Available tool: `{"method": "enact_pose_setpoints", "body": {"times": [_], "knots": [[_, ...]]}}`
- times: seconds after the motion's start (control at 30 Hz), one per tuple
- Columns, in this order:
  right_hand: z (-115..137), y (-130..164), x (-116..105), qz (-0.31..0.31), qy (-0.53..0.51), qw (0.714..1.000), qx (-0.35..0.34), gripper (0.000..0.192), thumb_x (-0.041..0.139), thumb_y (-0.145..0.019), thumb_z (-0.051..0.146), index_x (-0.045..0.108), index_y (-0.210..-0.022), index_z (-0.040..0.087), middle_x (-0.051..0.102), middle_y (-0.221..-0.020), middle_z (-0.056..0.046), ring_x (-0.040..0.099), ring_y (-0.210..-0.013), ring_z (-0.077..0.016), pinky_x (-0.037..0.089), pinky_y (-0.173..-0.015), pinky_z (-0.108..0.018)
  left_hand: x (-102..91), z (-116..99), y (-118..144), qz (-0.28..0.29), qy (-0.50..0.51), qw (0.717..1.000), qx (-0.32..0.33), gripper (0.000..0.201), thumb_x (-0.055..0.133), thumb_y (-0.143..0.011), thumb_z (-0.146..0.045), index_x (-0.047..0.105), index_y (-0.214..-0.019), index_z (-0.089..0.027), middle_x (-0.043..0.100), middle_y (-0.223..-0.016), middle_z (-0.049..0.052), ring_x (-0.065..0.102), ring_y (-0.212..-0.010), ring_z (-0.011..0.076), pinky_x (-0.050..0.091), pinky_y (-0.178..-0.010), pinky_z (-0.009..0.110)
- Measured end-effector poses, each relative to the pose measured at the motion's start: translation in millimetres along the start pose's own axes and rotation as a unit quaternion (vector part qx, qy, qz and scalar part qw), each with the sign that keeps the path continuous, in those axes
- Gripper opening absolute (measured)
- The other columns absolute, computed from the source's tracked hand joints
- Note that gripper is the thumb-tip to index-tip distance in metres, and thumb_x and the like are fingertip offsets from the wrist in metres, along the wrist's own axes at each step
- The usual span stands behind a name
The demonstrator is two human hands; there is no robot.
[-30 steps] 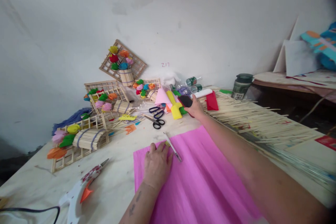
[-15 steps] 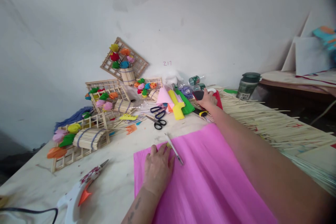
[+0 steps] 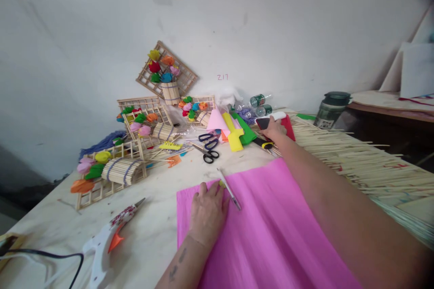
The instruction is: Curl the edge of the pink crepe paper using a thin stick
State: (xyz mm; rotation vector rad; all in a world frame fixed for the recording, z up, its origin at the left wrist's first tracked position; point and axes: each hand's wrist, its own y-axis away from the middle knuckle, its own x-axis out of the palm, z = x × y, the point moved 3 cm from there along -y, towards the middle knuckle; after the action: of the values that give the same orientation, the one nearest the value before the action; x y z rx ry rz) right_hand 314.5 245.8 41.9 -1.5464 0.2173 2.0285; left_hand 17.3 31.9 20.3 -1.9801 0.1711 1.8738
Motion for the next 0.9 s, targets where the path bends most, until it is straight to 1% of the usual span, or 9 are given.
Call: {"method": "enact_pose_setpoints", "body": {"times": [0.13, 0.27, 0.4, 0.47, 0.57, 0.6, 0.67, 0.8, 0.9], "knots": [[4.3, 10.3, -8.8, -0.011, 0.015, 0.999, -0.035, 0.073, 0.061, -0.063, 0.049, 0.036, -0.124, 0.016, 0.043, -0.118, -0.017, 0.047, -0.105, -0.032, 0.039, -0.08, -0.04, -0.8, -0.7, 0.2, -0.01, 0.0, 1.0, 0.002, 0.032, 0.03, -0.088, -0.032, 0.051, -0.112, -0.026, 0.054, -0.113, 0.003, 0.044, -0.093, 0.0226, 0.042, -0.072, 0.035], [26.5, 37.9, -28.6, -0.089, 0.008, 0.989, -0.12, 0.043, 0.044, -0.079, 0.043, 0.051, -0.111, 0.015, 0.053, -0.11, -0.014, 0.049, -0.102, -0.0273, 0.037, -0.082, -0.036, -2.0, -1.0, 0.8, 0.001, 0.005, 1.0, -0.003, 0.032, 0.03, -0.088, -0.033, 0.051, -0.112, -0.027, 0.053, -0.114, 0.003, 0.043, -0.096, 0.0227, 0.042, -0.074, 0.036], [55.0, 96.5, -29.6, -0.029, -0.036, 0.967, -0.252, 0.035, 0.038, -0.082, 0.037, 0.056, -0.108, 0.022, 0.063, -0.094, -0.006, 0.056, -0.089, -0.0215, 0.041, -0.074, -0.03, -2.4, -1.0, 1.2, 0.002, 0.009, 1.0, -0.002, 0.032, 0.029, -0.089, -0.033, 0.051, -0.11, -0.026, 0.053, -0.113, 0.004, 0.042, -0.097, 0.0225, 0.041, -0.076, 0.036], [66.7, 136.0, -23.1, 0.021, -0.038, 0.926, -0.375, 0.031, 0.039, -0.082, 0.032, 0.059, -0.104, 0.023, 0.065, -0.09, -0.004, 0.057, -0.085, -0.0193, 0.04, -0.074, -0.028, -1.9, -0.9, 1.4, -0.002, 0.01, 1.0, -0.002, 0.032, 0.03, -0.089, -0.035, 0.051, -0.111, -0.026, 0.053, -0.113, 0.004, 0.042, -0.097, 0.0227, 0.041, -0.076, 0.036], [75.9, 191.9, -10.9, 0.095, -0.011, 0.8, -0.592, 0.033, 0.039, -0.081, 0.017, 0.057, -0.108, 0.024, 0.063, -0.094, -0.005, 0.056, -0.084, -0.016, 0.04, -0.071, -0.025, -0.5, -0.8, 1.5, -0.003, 0.008, 1.0, -0.002, 0.032, 0.03, -0.089, -0.035, 0.051, -0.111, -0.025, 0.053, -0.111, 0.005, 0.041, -0.098, 0.023, 0.04, -0.076, 0.036], [76.1, 204.5, -7.8, 0.1, 0.011, 0.761, -0.641, 0.034, 0.039, -0.08, 0.013, 0.056, -0.108, 0.023, 0.062, -0.093, -0.006, 0.056, -0.08, -0.0153, 0.04, -0.068, -0.025, -0.1, -0.8, 1.6, -0.001, 0.005, 1.0, -0.003, 0.033, 0.029, -0.089, -0.035, 0.051, -0.111, -0.025, 0.053, -0.11, 0.005, 0.041, -0.097, 0.0231, 0.04, -0.075, 0.035], [74.7, 217.5, -4.3, 0.08, 0.051, 0.715, -0.693, 0.031, 0.039, -0.08, 0.01, 0.057, -0.104, 0.019, 0.059, -0.09, -0.007, 0.055, -0.075, -0.0148, 0.039, -0.063, -0.025, 0.2, -1.0, 1.8, 0.001, -0.001, 1.0, -0.004, 0.033, 0.029, -0.089, -0.035, 0.051, -0.11, -0.023, 0.053, -0.108, 0.006, 0.041, -0.096, 0.0234, 0.041, -0.073, 0.035], [69.1, 217.7, -3.3, 0.025, 0.086, 0.668, -0.739, 0.023, 0.036, -0.083, 0.011, 0.056, -0.094, 0.014, 0.057, -0.086, -0.009, 0.053, -0.077, -0.0156, 0.039, -0.063, -0.026, -1.0, -0.9, 2.7, -0.014, -0.013, 1.0, -0.007, 0.033, 0.032, -0.087, -0.036, 0.046, -0.115, -0.024, 0.048, -0.111, 0.006, 0.041, -0.096, 0.0234, 0.042, -0.069, 0.033], [63.7, 211.3, -4.3, 0.008, 0.073, 0.679, -0.73, 0.022, 0.033, -0.084, 0.011, 0.055, -0.09, 0.013, 0.058, -0.083, -0.009, 0.053, -0.074, -0.016, 0.039, -0.063, -0.027, -0.4, -0.3, 3.1, -0.014, -0.018, 1.0, -0.005, 0.033, 0.032, -0.087, -0.035, 0.045, -0.116, -0.025, 0.048, -0.106, 0.007, 0.041, -0.095, 0.0233, 0.042, -0.069, 0.033]]}}
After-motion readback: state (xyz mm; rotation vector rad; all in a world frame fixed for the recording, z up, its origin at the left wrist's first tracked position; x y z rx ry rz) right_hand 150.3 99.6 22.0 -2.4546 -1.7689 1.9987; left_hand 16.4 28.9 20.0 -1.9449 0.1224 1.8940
